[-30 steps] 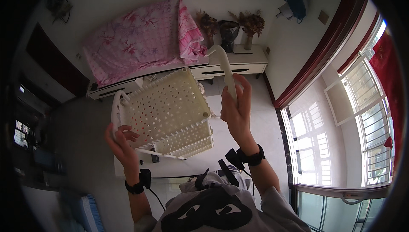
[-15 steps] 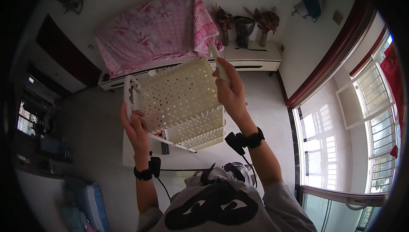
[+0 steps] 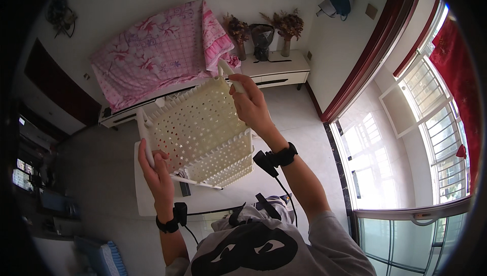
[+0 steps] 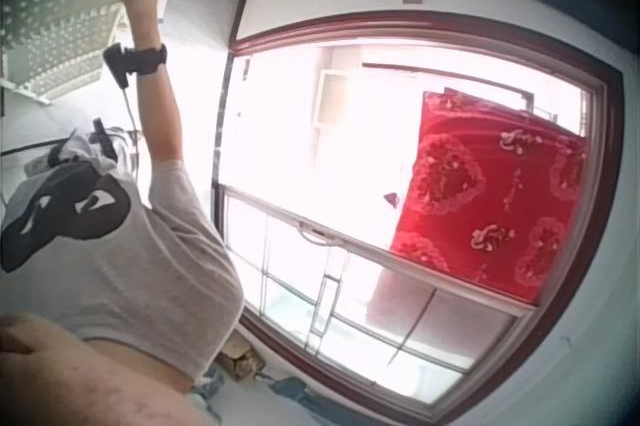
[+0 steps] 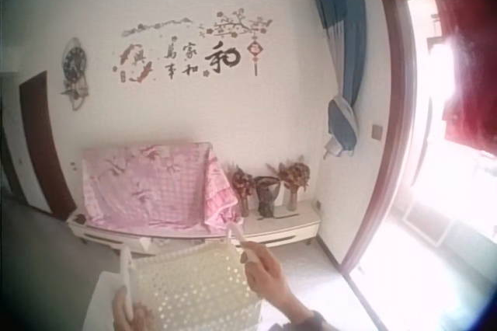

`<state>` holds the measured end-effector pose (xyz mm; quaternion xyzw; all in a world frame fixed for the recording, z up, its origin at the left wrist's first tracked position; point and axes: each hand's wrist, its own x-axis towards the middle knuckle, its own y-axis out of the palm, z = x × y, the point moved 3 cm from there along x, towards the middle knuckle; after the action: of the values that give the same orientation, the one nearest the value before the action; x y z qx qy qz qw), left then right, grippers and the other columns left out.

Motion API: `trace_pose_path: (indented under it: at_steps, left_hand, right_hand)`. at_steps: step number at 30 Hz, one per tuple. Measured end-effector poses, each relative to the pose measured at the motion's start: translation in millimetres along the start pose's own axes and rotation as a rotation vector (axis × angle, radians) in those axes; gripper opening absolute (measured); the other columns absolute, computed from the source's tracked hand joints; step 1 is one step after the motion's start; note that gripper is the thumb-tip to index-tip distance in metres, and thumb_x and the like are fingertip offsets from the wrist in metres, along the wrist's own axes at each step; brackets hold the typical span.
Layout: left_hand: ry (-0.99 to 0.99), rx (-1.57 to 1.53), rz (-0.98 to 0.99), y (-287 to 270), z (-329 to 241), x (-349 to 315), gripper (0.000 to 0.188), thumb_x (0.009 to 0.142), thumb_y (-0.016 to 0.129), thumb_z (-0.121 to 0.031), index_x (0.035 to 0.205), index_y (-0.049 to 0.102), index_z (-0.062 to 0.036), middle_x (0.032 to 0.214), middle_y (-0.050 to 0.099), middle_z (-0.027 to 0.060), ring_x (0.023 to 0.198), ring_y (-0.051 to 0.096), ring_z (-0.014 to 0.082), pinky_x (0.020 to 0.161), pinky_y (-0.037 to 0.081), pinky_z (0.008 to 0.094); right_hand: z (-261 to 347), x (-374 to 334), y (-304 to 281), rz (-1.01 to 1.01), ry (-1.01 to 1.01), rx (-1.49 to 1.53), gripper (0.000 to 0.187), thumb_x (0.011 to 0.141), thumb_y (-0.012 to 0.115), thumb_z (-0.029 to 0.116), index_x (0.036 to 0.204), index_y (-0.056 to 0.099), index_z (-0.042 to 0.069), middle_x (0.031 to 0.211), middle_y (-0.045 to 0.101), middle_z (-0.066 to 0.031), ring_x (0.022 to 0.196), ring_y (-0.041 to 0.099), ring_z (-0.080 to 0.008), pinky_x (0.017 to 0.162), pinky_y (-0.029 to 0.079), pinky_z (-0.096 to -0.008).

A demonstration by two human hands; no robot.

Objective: Assembling a multi-tiered plastic storage shelf unit including the baskets and wheels.

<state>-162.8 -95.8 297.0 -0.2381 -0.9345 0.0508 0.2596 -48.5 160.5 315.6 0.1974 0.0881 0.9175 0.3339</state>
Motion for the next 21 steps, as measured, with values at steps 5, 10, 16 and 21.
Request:
trace_pose_path:
  at_steps: [5,10,16,21]
  left_hand:
    - [0.041,-0.044,-0.061,-0.9,1.6,-6.7,0.038,0.101,0.039,-0.012,0.138,0.034,-0.0030,0.082,0.050,0.0049,0.073,0.043,0.0106,0.067,0.040,0.0246]
    - [0.026,-0.073,-0.043,-3.9,4.7,-4.8,0.035,0.103,0.039,-0.018,0.135,0.036,-0.0045,0.080,0.050,0.0038,0.069,0.043,0.0095,0.065,0.039,0.0235]
    - [0.005,-0.011,-0.035,-2.6,-0.4,-6.9,0.031,0.103,0.038,-0.019,0.132,0.038,-0.0062,0.076,0.049,0.0035,0.065,0.044,0.0085,0.059,0.039,0.0235]
    - [0.068,0.098,-0.054,3.4,-0.6,-6.3,0.029,0.103,0.038,-0.018,0.130,0.040,-0.0068,0.073,0.048,0.0024,0.063,0.044,0.0079,0.056,0.039,0.0236]
  right_hand:
    - [-0.4,-0.5,-1.7,0.083,-0.030,0.012,0.028,0.090,0.042,0.003,0.117,0.049,0.005,0.084,0.047,0.0019,0.050,0.037,-0.0020,0.043,0.028,-0.0200]
    - [-5.8,-0.3,-5.4,0.155,0.142,0.032,0.015,0.092,0.041,0.004,0.106,0.047,0.006,0.071,0.042,0.0035,0.044,0.032,-0.0023,0.039,0.023,-0.0219]
    - [-0.9,-8.7,-4.4,0.114,0.099,0.020,0.012,0.092,0.043,0.004,0.102,0.046,0.006,0.071,0.043,0.0028,0.042,0.031,-0.0021,0.038,0.021,-0.0214]
    - [-2.8,-9.4,-12.2,-0.015,0.004,0.051,0.010,0.091,0.042,0.004,0.099,0.047,0.005,0.069,0.043,0.0028,0.041,0.031,-0.0020,0.038,0.021,-0.0210]
